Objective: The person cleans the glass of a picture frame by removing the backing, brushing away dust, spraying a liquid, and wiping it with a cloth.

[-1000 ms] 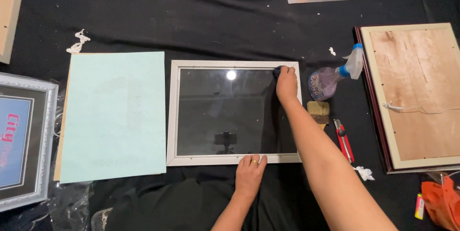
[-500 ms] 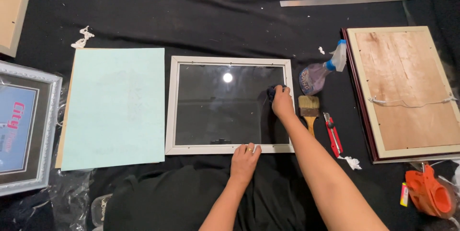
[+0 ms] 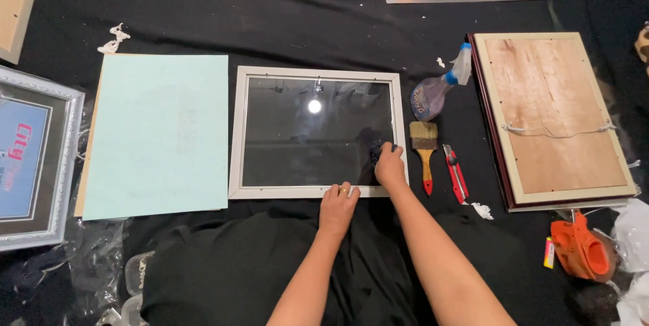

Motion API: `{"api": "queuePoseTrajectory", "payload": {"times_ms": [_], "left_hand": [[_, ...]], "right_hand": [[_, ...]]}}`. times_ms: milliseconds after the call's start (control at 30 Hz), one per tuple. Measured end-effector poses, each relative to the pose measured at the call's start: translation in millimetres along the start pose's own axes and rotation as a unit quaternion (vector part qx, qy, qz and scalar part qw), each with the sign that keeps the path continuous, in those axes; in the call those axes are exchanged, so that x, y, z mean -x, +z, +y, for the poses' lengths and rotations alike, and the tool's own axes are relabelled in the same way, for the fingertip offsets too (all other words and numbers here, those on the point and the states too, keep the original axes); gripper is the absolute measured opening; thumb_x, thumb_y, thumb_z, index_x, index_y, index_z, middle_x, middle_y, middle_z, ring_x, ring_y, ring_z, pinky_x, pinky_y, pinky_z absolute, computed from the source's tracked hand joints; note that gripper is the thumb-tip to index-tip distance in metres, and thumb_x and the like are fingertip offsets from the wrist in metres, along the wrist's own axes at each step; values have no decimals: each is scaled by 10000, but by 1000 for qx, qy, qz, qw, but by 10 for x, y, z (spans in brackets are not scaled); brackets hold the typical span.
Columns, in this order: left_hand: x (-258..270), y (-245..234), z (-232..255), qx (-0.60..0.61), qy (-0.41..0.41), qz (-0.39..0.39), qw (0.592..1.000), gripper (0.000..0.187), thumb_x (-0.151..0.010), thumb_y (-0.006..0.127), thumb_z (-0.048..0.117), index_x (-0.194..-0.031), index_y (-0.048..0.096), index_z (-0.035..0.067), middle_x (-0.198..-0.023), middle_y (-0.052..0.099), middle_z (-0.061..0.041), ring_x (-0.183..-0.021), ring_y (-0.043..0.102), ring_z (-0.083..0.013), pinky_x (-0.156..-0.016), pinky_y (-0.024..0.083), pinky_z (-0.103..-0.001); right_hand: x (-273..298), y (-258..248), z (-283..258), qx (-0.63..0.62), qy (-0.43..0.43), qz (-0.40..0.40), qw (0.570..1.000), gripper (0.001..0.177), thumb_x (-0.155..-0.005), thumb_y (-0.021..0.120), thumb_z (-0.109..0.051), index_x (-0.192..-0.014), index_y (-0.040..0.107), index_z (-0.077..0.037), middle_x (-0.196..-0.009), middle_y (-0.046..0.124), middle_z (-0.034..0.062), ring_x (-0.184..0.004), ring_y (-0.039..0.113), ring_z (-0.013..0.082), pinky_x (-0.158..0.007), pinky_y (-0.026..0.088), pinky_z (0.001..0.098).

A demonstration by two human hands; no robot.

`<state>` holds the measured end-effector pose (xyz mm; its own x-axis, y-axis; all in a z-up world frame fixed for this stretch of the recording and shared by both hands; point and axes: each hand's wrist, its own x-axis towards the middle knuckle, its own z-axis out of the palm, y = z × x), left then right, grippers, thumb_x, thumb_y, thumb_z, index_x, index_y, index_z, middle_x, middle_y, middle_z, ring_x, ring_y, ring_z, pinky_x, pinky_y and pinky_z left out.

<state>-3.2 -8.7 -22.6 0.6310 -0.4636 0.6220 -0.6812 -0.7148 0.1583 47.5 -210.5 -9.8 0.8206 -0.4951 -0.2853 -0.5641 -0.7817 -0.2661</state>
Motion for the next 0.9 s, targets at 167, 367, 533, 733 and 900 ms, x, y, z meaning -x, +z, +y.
{"api": "queuePoseTrajectory", "payload": {"times_ms": [167, 367, 533, 733, 900], "left_hand": [[-15, -17, 15, -8, -6, -1, 1000, 83, -966, 625, 142, -922, 632, 213, -826, 520, -33, -763, 569, -238, -674, 484, -329], [-34, -113, 12, 4, -9, -11, 1000, 90, -974, 609, 135, -926, 624, 209, -826, 513, -33, -762, 568, -234, -682, 479, -327], [2, -94, 32, 10, -19, -26, 999, 64, -983, 605, 148, -947, 623, 198, -848, 520, -42, -783, 569, -242, -709, 484, -331], [23, -83, 41, 30, -32, -37, 998, 117, -904, 655, 189, -1017, 630, 177, -921, 538, -66, -851, 575, -265, -781, 502, -367], [125, 81, 67, 33, -32, -37, 998, 141, -899, 644, 190, -1034, 634, 153, -929, 548, -95, -863, 585, -289, -829, 507, -389]], "right_hand": [[225, 59, 86, -19, 44, -29, 998, 234, -985, 559, -24, -1209, 495, -37, -1337, 422, 367, -859, 732, 468, -678, 628, 517], [556, -122, 85, -12, 36, -72, 997, 164, -980, 528, -8, -1141, 506, -36, -1309, 432, 386, -959, 691, 571, -757, 609, 595], [814, -409, -225, -70, 40, -16, 997, 202, -1036, 492, 1, -1212, 579, -47, -1322, 463, 349, -1155, 630, 536, -942, 561, 560], [527, -287, -260, -55, -52, 117, 990, 273, -958, 566, 126, -1165, 640, -37, -1192, 534, 234, -1076, 620, 409, -883, 574, 476], [96, -223, -269, -37, -104, 166, 980, 291, -946, 593, 145, -1165, 641, -40, -1181, 558, 209, -1096, 621, 375, -868, 579, 446]]}}
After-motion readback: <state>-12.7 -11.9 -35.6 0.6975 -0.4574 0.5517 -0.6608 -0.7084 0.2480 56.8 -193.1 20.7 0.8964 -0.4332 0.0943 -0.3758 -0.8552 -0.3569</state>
